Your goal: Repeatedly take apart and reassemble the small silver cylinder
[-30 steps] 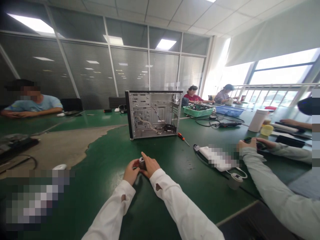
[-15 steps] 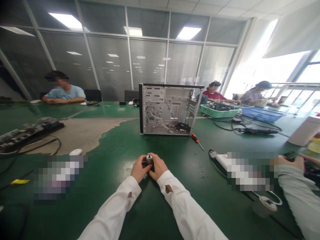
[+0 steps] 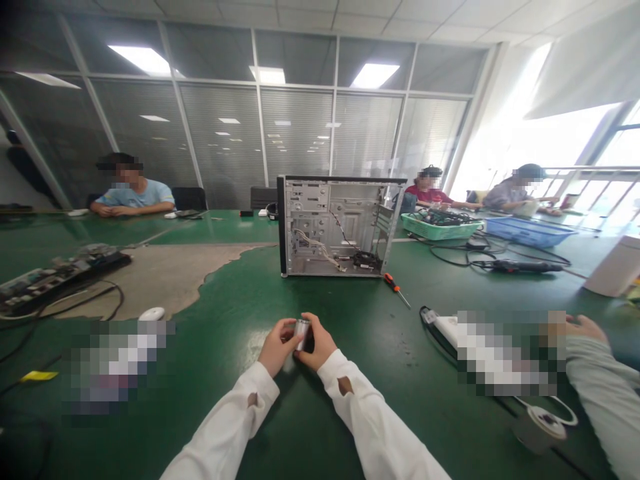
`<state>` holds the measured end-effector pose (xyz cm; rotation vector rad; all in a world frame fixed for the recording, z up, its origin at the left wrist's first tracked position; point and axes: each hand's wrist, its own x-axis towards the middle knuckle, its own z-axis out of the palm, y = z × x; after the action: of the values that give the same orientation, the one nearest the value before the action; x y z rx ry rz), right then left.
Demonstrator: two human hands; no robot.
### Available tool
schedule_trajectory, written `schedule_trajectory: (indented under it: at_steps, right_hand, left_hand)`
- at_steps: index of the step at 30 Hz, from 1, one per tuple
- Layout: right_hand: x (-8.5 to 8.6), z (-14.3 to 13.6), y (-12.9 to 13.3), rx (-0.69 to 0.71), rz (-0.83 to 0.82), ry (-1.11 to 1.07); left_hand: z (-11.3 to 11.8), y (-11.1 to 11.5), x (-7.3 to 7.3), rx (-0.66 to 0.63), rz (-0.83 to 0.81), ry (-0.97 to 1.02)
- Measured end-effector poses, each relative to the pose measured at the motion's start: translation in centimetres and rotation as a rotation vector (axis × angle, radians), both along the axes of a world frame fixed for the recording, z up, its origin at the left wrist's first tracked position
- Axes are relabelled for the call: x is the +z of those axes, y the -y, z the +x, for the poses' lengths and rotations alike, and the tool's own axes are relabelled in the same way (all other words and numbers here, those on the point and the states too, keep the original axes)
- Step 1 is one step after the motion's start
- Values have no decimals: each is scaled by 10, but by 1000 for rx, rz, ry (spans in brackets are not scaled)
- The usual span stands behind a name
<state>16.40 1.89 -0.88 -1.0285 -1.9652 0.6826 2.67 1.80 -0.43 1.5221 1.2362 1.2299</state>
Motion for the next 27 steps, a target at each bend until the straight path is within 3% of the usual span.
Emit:
schedule_trajectory:
  at_steps: [8,17,21,27]
  right_hand:
    - [-3,3,-5,160,-146,-252]
    - [14,0,12,70,-15,-139]
    - [16,-1,16,70,44,-128]
    - [10,-1,11,2,1,-178]
  left_hand:
    - [-4,1,5,-133,-96,177]
    - [-10,-1,2,-287,-44,290]
    - [-10,0,4,-263,22,230]
    - [-8,4,10,-180,115,62]
